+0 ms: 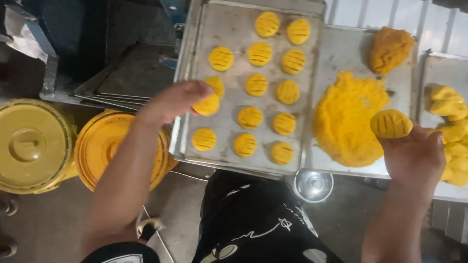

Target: Scoring bread dough balls and coating them with topping before placing them on baking trays.

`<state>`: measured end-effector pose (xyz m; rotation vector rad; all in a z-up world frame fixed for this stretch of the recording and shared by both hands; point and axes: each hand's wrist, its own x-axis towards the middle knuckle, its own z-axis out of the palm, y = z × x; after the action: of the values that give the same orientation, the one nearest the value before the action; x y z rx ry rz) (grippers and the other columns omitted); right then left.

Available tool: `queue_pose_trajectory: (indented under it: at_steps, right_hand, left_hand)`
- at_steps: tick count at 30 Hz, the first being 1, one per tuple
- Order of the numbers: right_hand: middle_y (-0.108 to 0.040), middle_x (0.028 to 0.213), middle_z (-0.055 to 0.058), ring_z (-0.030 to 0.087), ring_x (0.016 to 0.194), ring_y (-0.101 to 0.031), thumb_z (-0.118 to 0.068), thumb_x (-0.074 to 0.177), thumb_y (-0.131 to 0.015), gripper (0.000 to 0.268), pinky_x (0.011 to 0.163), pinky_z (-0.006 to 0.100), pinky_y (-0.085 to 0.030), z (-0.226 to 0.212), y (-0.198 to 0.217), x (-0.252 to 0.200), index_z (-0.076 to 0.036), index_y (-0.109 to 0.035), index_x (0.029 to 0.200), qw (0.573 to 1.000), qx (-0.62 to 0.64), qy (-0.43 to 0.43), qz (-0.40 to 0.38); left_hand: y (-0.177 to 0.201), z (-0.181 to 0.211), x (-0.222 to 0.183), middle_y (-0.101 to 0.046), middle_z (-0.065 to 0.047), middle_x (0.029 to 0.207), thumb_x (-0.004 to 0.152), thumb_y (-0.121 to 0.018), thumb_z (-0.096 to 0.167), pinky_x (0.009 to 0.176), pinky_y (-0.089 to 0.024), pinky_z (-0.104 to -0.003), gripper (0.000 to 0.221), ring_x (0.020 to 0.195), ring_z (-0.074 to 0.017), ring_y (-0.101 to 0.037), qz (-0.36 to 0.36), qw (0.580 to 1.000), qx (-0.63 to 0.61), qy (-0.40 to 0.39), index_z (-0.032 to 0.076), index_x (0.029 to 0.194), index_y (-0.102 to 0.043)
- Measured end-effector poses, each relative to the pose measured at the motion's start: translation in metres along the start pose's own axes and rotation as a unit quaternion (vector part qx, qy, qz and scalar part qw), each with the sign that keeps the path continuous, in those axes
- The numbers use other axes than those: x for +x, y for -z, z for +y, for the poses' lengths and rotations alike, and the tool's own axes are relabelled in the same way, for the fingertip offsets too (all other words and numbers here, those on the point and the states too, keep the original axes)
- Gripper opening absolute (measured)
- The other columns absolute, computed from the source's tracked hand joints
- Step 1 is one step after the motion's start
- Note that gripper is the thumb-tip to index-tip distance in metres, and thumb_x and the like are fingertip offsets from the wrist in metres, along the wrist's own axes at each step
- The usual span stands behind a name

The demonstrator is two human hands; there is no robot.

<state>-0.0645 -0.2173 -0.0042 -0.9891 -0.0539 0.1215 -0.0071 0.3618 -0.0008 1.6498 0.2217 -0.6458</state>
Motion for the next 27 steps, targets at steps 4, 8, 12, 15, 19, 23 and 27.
queue_pose_trajectory:
  at_steps: [4,8,12,15,19,23,27]
  right_hand:
    - [-0.043,0.166,0.021,0.043,0.158,-0.040,-0.051,0.109,-0.041,0.073,0.132,0.067,-0.021,0.024,-0.062,0.004,0.005,-0.042,0.155,0.992,0.007,0.002,0.129]
    - [-0.048,0.156,0.020,0.039,0.151,-0.041,-0.048,0.111,-0.053,0.061,0.132,0.062,-0.026,0.037,-0.104,-0.008,0.004,-0.053,0.143,0.991,-0.065,-0.003,0.119]
    - [-0.053,0.150,0.017,0.037,0.144,-0.043,-0.042,0.112,-0.061,0.049,0.133,0.061,-0.029,0.042,-0.137,-0.009,0.001,-0.062,0.136,0.991,-0.033,0.007,0.133]
    - [-0.056,0.148,0.017,0.035,0.141,-0.046,-0.040,0.109,-0.065,0.047,0.132,0.058,-0.029,0.048,-0.154,-0.008,0.000,-0.066,0.134,0.990,-0.039,0.006,0.133]
    - [-0.058,0.147,0.017,0.034,0.140,-0.047,-0.038,0.106,-0.068,0.046,0.133,0.058,-0.029,0.054,-0.168,-0.007,0.000,-0.066,0.134,0.991,-0.047,0.009,0.128]
    - [-0.060,0.144,0.017,0.034,0.140,-0.048,-0.036,0.105,-0.071,0.046,0.131,0.056,-0.030,0.060,-0.173,-0.004,0.001,-0.065,0.132,0.994,-0.038,0.007,0.107]
    - [-0.060,0.144,0.018,0.035,0.140,-0.047,-0.035,0.107,-0.070,0.048,0.132,0.056,-0.030,0.067,-0.164,0.001,0.004,-0.063,0.135,0.994,-0.027,0.000,0.109]
  left_hand:
    - [-0.001,-0.024,0.018,-0.069,-0.004,0.123,0.096,-0.059,0.029,0.086,-0.059,-0.035,0.043,0.109,-0.0148,-0.067,-0.131,0.989,0.069,0.017,0.010,0.134,-0.064]
    - [-0.004,-0.016,0.008,-0.073,-0.013,0.123,0.088,-0.057,0.013,0.092,-0.056,-0.035,0.048,0.108,-0.0247,-0.072,-0.161,0.959,0.229,-0.049,0.008,0.136,-0.061]
    - [0.002,-0.025,0.002,-0.067,-0.017,0.131,0.087,-0.058,0.010,0.102,-0.049,-0.038,0.048,0.121,-0.0306,-0.064,-0.124,0.944,0.276,-0.133,0.005,0.135,-0.060]
    - [0.001,-0.027,-0.003,-0.066,-0.020,0.133,0.090,-0.055,0.011,0.105,-0.048,-0.040,0.048,0.124,-0.0347,-0.062,-0.114,0.937,0.310,-0.111,0.006,0.137,-0.060]
    - [0.003,-0.040,-0.005,-0.056,-0.022,0.139,0.087,-0.060,0.010,0.104,-0.045,-0.043,0.055,0.125,-0.0388,-0.058,-0.076,0.935,0.303,-0.167,0.000,0.141,-0.053]
    - [0.005,-0.052,-0.013,-0.054,-0.029,0.132,0.089,-0.058,0.009,0.097,-0.053,-0.045,0.058,0.111,-0.0413,-0.065,-0.033,0.917,0.335,-0.216,-0.008,0.144,-0.046]
    - [0.013,-0.040,-0.027,-0.056,-0.029,0.126,0.089,-0.058,0.007,0.092,-0.054,-0.046,0.056,0.108,-0.0417,-0.065,0.007,0.902,0.378,-0.208,-0.008,0.142,-0.048]
